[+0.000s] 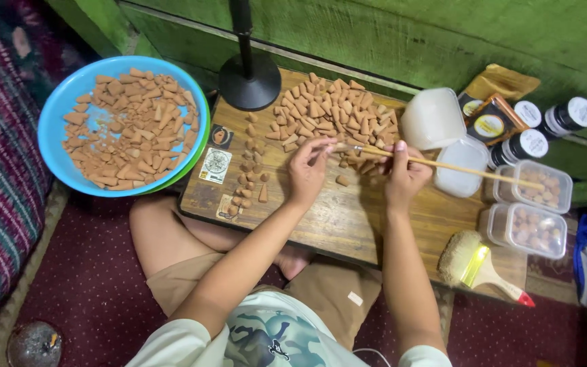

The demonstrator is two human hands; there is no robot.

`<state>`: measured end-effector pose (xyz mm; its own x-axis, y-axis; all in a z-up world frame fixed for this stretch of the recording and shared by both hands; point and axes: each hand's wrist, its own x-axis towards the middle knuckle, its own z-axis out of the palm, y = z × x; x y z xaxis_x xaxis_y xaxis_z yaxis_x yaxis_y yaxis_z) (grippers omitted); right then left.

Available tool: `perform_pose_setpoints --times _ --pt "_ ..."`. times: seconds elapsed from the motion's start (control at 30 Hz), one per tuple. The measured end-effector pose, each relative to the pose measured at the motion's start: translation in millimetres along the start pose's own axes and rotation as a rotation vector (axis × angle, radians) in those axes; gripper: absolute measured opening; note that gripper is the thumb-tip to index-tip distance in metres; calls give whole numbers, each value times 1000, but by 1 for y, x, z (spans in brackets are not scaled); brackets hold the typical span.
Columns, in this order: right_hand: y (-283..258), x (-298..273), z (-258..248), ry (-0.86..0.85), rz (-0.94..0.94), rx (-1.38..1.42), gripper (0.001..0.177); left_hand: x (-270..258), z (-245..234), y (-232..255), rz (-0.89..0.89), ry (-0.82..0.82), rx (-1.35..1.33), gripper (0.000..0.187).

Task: Applying a liquid substance to incense cones using a thin wooden stick

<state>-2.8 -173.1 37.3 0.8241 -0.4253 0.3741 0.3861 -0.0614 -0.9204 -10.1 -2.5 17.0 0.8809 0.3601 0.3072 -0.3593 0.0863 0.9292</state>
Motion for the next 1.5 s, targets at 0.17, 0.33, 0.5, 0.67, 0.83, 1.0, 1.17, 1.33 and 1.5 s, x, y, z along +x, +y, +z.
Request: perform_pose_setpoints --times 0.17,0.33,0.5,0.67,0.83,1.0,1.17,1.33,1.5 --pt "-3 0 1 -23 -46 -126 27 4 -4 21 123 -1 103 18" --pt "-14 -8 13 -65 162 90 27 11 -32 68 203 -28 206 19" --pt "-42 -36 32 -7 175 164 31 10 -84 92 287 -38 263 23" --pt "-26 -68 56 -49 236 160 30 8 -139 105 295 -42 308 21" --pt "-24 -81 69 -69 265 176 32 4 -184 125 303 -34 412 20" --pt "-27 -86 82 -87 260 185 32 -4 -195 120 289 -44 418 25" --pt "-36 -90 82 -86 256 188 32 2 -200 121 297 -41 432 22" --pt "-38 -91 81 -80 274 179 32 13 -210 112 342 -31 560 21" --pt "-31 -93 82 -77 292 202 32 9 -219 85 282 -129 714 20"
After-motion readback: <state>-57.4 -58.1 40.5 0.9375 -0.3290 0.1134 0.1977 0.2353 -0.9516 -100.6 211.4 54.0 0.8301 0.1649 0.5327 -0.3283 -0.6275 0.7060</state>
